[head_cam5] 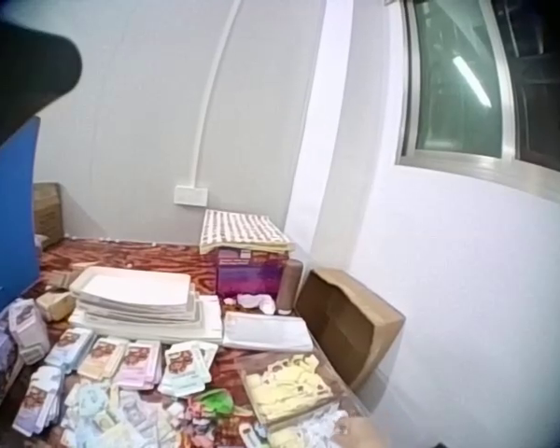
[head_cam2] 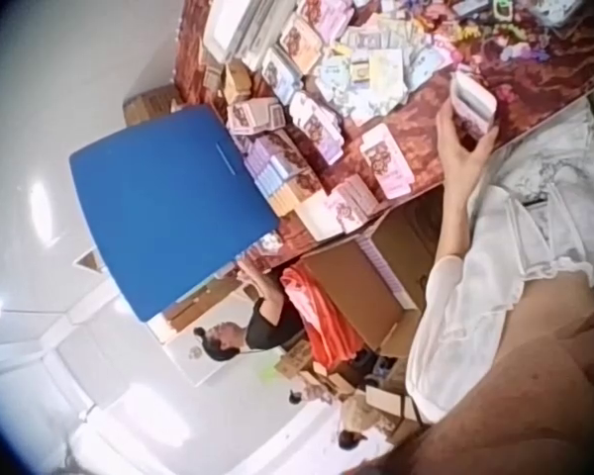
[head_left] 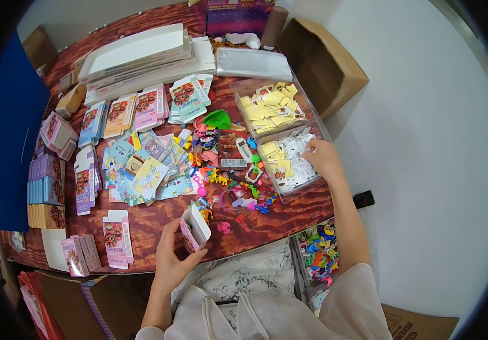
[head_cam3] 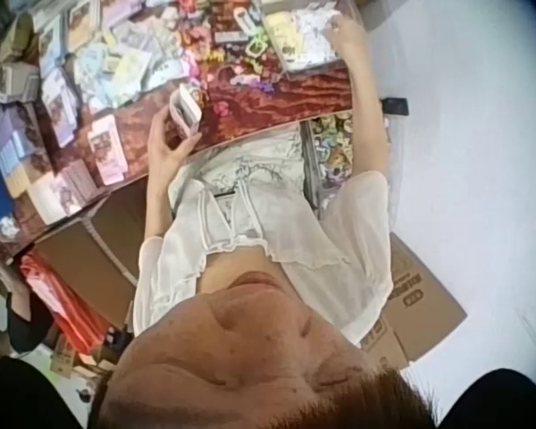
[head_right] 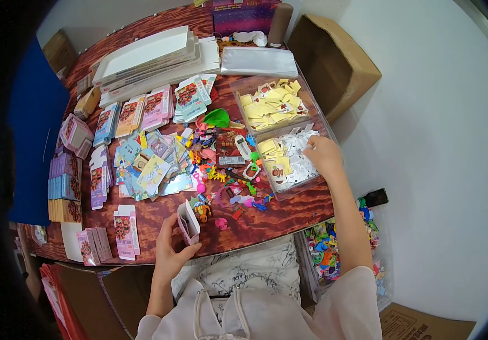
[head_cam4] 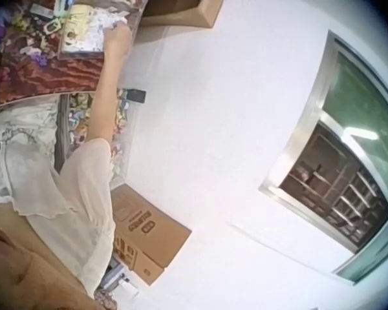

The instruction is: The recorder is sorting and packing small cards or stickers into pink sleeves on a crowded workbench.

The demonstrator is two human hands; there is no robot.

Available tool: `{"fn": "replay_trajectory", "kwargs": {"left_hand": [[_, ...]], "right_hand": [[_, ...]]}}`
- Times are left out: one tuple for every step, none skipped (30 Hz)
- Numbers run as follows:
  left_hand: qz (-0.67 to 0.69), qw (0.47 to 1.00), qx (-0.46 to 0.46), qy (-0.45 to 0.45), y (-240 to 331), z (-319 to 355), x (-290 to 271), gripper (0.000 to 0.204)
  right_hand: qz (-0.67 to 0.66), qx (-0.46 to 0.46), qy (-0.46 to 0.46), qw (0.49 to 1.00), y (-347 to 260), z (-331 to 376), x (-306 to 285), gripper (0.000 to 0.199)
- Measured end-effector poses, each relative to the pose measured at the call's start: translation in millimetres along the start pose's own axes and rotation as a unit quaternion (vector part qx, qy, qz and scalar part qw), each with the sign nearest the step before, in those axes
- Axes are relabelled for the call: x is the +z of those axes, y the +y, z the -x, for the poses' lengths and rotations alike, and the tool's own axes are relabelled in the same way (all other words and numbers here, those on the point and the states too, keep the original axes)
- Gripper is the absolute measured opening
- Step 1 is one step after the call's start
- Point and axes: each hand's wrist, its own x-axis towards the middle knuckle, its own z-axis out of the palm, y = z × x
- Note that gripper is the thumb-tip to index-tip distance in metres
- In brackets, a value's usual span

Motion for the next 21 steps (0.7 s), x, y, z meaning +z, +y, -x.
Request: {"fn": "replay_trajectory", "kwargs": {"left_hand": [[0.001, 1.0, -0.002, -0.001, -1.1, -1.1, 0.2, 0.076], [0.002, 1.0, -0.003, -0.003, -2.4, -2.3, 0.5, 0.076], [0.0, 1.0, -0.002, -0.001, -2.0, -1.2, -0.2, 0.076], [0.001, 1.0, -0.002, 0.0, -2.6, -0.5, -0.3, 0.076], [0.011, 1.0, -0.005, 0.0, -3.9, -0.2, 0.1, 0.077], [0.022, 1.0, -0.01, 0.0, -5.1, 0.9, -0.2, 0.077], [0.022, 1.0, -0.011, 0.001, -5.3, 1.5, -1.5, 0.077], [0.002, 1.0, 0.005, 0.002, -5.5, 1.5, -3.5, 0.077], [-0.016, 1.0, 0.022, 0.002, -5.6, 1.2, -4.5, 0.077], [-0.015, 1.0, 0.022, 0.002, -6.4, 1.3, -4.9, 0.077], [-0.008, 1.0, 0.017, 0.003, -7.5, 1.5, -5.1, 0.077], [0.0, 1.0, 0.013, 0.002, -7.9, 1.0, -4.3, 0.077], [0.001, 1.0, 0.014, 0.002, -7.5, 0.3, -3.9, 0.077], [0.001, 1.0, 0.008, 0.0, -6.7, -0.5, -3.7, 0.077], [0.002, 1.0, 0.002, -0.001, -6.3, -0.6, -3.4, 0.078], [0.003, 1.0, 0.002, -0.001, -7.0, -0.3, -2.9, 0.078], [0.01, 1.0, 0.0, 0.0, -8.4, 0.0, -2.2, 0.078], [0.017, 1.0, -0.003, 0.002, -9.1, 0.8, -2.1, 0.078], [0.016, 1.0, -0.004, 0.002, -8.6, 1.4, -2.4, 0.078], [0.012, 1.0, -0.002, 0.002, -7.7, 1.9, -2.7, 0.078], [0.007, 1.0, 0.0, 0.002, -7.3, 2.3, -3.3, 0.078]], "right_hand": [[0.001, 0.001, -0.002, 1.0, 5.1, -2.0, 3.7, 0.017], [-0.017, 0.008, 0.01, 1.0, 11.8, -3.8, 7.0, 0.017], [-0.036, 0.011, 0.022, 0.999, 15.6, -5.0, 7.0, 0.017], [-0.036, 0.01, 0.022, 0.999, 21.1, -5.3, 3.3, 0.017], [-0.1, 0.012, 0.029, 0.995, 27.7, -5.3, -2.2, 0.015], [-0.164, 0.015, 0.034, 0.986, 24.5, -4.3, -6.0, 0.014], [-0.164, 0.015, 0.033, 0.986, 21.7, -3.4, -10.0, 0.014], [-0.154, 0.02, -0.015, 0.988, 19.8, -1.8, -17.3, 0.013], [-0.143, 0.025, -0.061, 0.988, 13.1, 0.4, -26.4, 0.013], [-0.142, 0.026, -0.061, 0.988, 7.5, 3.1, -30.8, 0.013], [-0.104, 0.012, -0.075, 0.992, 1.1, 6.4, -32.5, 0.014], [-0.064, -0.001, -0.087, 0.994, -2.9, 9.3, -33.8, 0.015], [-0.063, -0.001, -0.086, 0.994, -6.1, 10.6, -33.0, 0.015], [-0.043, 0.009, -0.101, 0.994, -9.4, 11.4, -31.5, 0.015], [-0.022, 0.019, -0.115, 0.993, -10.9, 11.9, -31.2, 0.015], [-0.021, 0.019, -0.115, 0.993, -8.7, 11.0, -29.4, 0.015], [0.002, 0.004, -0.096, 0.995, -3.8, 9.1, -25.1, 0.017], [0.024, -0.011, -0.078, 0.997, 0.3, 7.5, -20.8, 0.018], [0.024, -0.011, -0.079, 0.997, 4.0, 6.1, -18.1, 0.018], [0.015, -0.013, -0.077, 0.997, 7.6, 4.8, -16.2, 0.016], [0.006, -0.015, -0.075, 0.997, 10.8, 3.1, -13.8, 0.014]]}}
